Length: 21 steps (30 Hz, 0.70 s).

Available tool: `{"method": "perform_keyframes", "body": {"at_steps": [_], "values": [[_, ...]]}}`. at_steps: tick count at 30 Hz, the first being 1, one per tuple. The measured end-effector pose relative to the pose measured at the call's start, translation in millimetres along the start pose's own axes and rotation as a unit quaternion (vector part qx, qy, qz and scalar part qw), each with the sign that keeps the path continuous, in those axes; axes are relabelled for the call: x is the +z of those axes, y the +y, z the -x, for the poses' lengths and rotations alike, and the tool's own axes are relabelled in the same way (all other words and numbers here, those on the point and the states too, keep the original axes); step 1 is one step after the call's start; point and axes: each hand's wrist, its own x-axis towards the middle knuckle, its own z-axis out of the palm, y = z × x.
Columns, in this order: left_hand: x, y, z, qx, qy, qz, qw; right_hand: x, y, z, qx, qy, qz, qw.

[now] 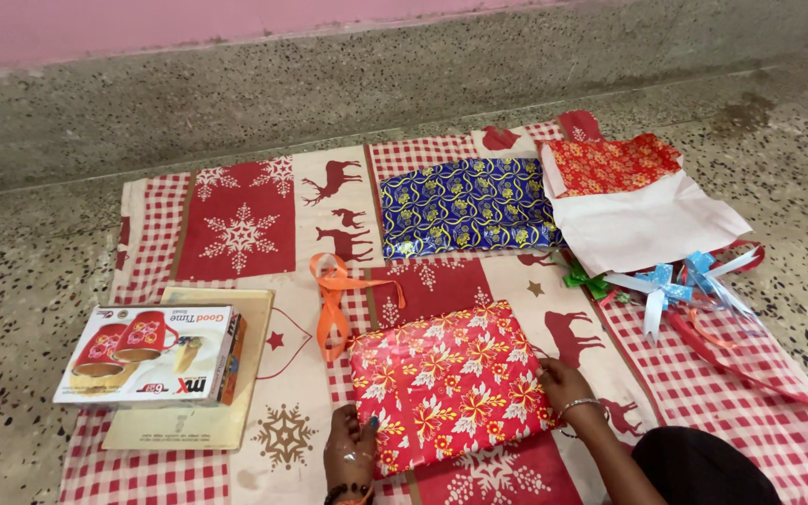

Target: The person wraps a rectangular item in red floral wrapping paper, folds and smooths the edges, and then ties a green ribbon bow around the package. The finished wrapped gift is placed on the mat alongside other wrapped items.

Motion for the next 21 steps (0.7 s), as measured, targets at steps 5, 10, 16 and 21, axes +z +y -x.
{"method": "perform_keyframes", "body": {"at_steps": [5, 10, 16, 21], "values": [[-8, 22, 8, 0.008, 0.046, -0.282, 0.958, -13, -15, 7, -0.1, 0.077, 0.14, 0.982], [-4, 40, 18, 0.026, 0.058, -0.357, 0.932, -6, -56, 38, 0.06, 0.073, 0.205, 0.974], [-1, 50, 10, 0.116, 0.002, -0.463, 0.879, 1, -62, 47, -0.159, 0.133, 0.229, 0.951], [-9, 58, -5, 0.238, -0.035, -0.495, 0.835, 6, -73, 56, -0.103, 0.124, 0.217, 0.963]]}}
